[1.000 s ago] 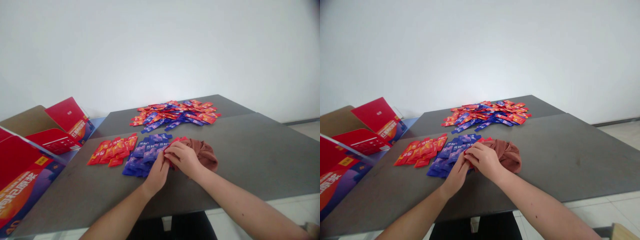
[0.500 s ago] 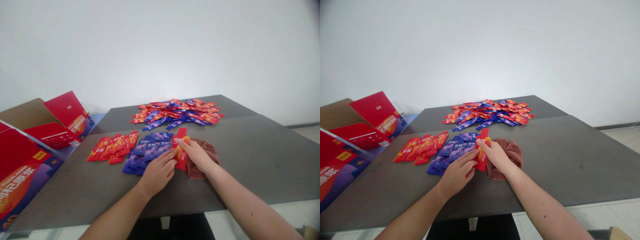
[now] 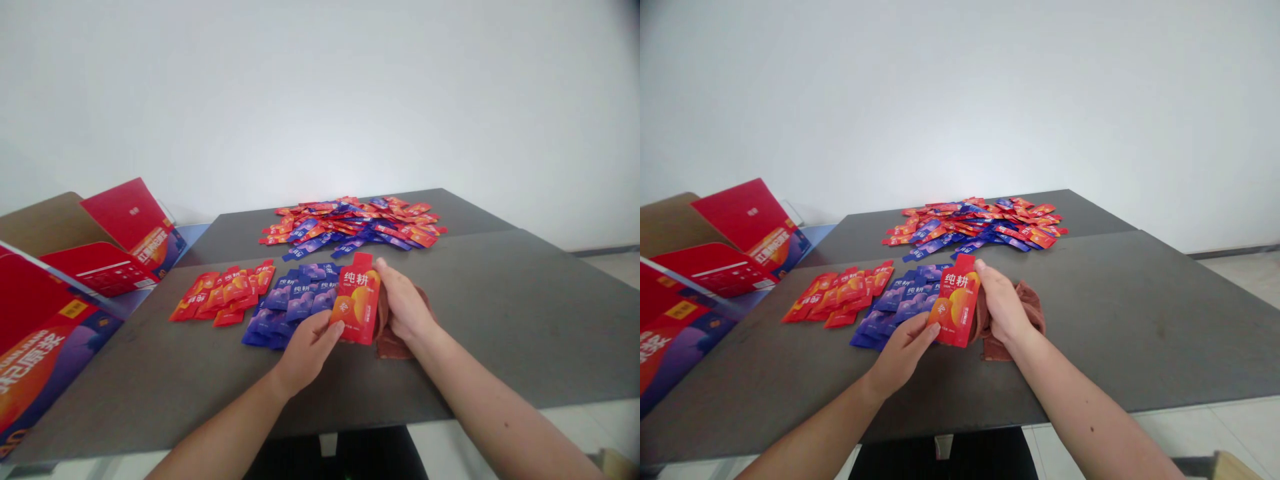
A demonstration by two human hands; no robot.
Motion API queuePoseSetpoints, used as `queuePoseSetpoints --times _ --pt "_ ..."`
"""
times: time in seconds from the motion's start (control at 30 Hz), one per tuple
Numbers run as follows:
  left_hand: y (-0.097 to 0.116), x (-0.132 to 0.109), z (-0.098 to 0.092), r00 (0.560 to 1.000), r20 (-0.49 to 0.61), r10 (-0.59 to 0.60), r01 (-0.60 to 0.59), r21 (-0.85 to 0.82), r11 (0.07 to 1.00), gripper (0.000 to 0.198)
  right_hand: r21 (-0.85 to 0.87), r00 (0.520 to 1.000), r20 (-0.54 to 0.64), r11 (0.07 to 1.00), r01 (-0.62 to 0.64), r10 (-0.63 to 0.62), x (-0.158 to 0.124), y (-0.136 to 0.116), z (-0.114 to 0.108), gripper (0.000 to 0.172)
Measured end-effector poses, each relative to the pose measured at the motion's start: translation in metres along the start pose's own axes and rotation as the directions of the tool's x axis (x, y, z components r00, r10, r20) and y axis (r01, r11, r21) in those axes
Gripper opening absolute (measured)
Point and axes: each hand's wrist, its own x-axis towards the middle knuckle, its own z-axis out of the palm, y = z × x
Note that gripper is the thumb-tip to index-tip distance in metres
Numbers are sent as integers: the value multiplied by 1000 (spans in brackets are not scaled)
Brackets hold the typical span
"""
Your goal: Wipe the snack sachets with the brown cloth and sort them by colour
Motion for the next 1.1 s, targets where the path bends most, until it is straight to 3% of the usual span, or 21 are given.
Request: queuePoseSetpoints --times 0.03,0.1,0.17,0.2,0.23,0.27,0.33,0.37,0.4,0.43,0.5,0.57,0.6,0.7,0.73,0.8,0.87,0.93,0.97,1.03,1.1 --pt "-1 0 1 999 -35 -10 10 -18 1000 28 -7 988 -122 996 91 -92 4 -3 -5 47" --pt "-4 1 5 995 -89 -35 27 -87 996 26 -73 903 -314 956 286 -294 7 -7 -12 44" --pt "-7 4 10 991 -114 -67 41 -216 976 25 -175 836 -297 887 427 -461 3 -7 -13 37" --pt "-9 5 11 990 -116 -82 45 -289 956 26 -224 839 -169 849 479 -518 -2 -5 -11 33" --pt "-10 6 12 990 -112 -88 44 -347 937 27 -264 838 26 805 531 -545 -8 -3 -7 29" --pt "-11 7 13 991 -104 -81 36 -376 926 27 -288 806 252 753 591 -536 -14 0 -3 25" --pt "-11 7 11 997 -69 -37 13 -317 948 24 -313 667 602 639 703 -439 -21 8 6 18" --pt "-10 6 10 999 -38 -12 3 -244 970 22 -342 626 673 584 736 -395 -20 11 9 17" --pt "-8 5 8 1000 -1 1 -1 -160 987 21 -400 633 677 535 745 -376 -18 14 9 17" --pt "-6 4 6 999 34 0 3 -83 997 22 -485 679 629 492 723 -379 -12 15 8 18" --pt "0 0 5 996 84 -13 13 -1 1000 24 -665 791 445 437 606 -421 1 12 -2 19" --pt "4 -2 6 995 100 12 -11 -15 1000 23 -759 826 219 441 479 -519 11 4 -15 20" --pt "5 -3 7 995 98 32 -28 -45 999 23 -769 802 115 459 446 -586 12 -1 -21 21" --pt "5 -1 13 998 46 51 -45 -120 992 25 -715 648 -71 492 497 -758 3 -12 -27 20" --pt "4 0 14 999 16 45 -42 -127 991 26 -687 608 -50 469 555 -793 -3 -13 -24 19" --pt "1 4 17 999 -24 46 -48 -119 992 26 -597 582 176 384 704 -794 -13 -10 -16 17" --pt "-1 5 19 998 1 67 -67 -73 995 26 -473 553 500 325 819 -666 -17 -2 -7 16" --pt "0 3 18 995 63 81 -82 12 997 26 -457 563 639 330 826 -524 -13 7 -2 17" --pt "2 0 17 993 86 78 -83 63 995 25 -509 610 615 340 791 -499 -8 11 -3 18" --pt "7 -9 12 994 88 65 -76 132 988 25 -655 735 432 378 654 -523 5 13 -10 20" --pt "13 -20 3 998 48 51 -57 127 990 25 -733 801 212 451 509 -560 16 12 -19 22"
